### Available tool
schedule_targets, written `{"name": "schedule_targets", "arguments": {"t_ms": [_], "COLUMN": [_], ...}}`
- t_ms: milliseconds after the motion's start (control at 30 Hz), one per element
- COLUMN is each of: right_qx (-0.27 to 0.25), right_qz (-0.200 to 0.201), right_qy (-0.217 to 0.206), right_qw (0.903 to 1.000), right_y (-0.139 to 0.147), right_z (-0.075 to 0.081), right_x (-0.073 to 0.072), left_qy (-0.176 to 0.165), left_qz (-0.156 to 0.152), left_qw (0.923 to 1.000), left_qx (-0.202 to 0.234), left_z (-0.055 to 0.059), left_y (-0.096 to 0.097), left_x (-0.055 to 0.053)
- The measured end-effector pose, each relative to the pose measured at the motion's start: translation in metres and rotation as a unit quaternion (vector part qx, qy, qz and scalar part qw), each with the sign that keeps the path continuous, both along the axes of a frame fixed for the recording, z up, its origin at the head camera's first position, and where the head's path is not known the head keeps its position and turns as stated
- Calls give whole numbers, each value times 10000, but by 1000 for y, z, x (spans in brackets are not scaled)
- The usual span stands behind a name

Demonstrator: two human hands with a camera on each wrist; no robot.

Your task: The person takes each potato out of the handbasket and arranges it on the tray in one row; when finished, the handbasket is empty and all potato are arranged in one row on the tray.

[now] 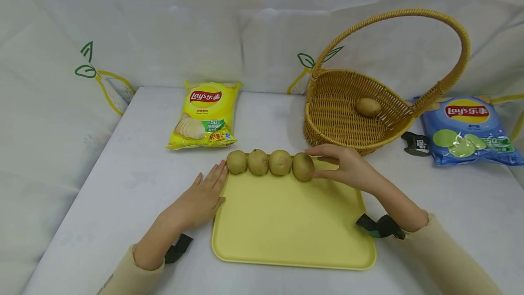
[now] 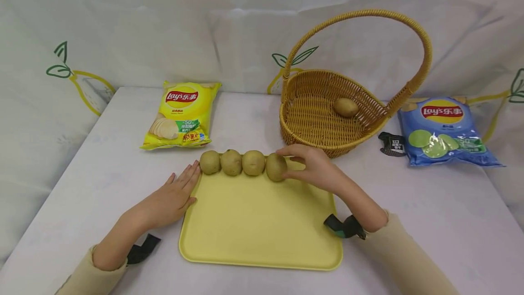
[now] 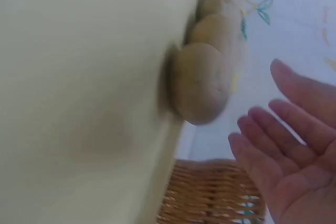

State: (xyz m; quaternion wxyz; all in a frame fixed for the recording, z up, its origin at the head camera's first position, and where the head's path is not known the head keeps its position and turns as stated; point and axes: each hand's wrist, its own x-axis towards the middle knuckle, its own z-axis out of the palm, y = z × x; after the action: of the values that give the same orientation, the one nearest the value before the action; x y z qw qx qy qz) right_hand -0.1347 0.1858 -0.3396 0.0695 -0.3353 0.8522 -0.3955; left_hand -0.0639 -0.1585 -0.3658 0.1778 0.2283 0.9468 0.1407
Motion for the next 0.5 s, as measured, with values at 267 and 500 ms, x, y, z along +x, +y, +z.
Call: {"name": "schedule_targets", "arguments": {"t_ms": [267,500], "right_qx": [-181,-695], "right_qz": [66,-313], "right_qy": [629,836], "right_qw": [9978,9936], "right_y": [16,37], "right_z": [24,34], "right_x": [-2,-10], "left_qy": [51,38], "left_qz": [-17,-24], "left_qw": [10000,10000], "left_qx": [-17,-63], "left_z": [0,-4], "left_y": [-1,0], "left_x": [0,0]}}
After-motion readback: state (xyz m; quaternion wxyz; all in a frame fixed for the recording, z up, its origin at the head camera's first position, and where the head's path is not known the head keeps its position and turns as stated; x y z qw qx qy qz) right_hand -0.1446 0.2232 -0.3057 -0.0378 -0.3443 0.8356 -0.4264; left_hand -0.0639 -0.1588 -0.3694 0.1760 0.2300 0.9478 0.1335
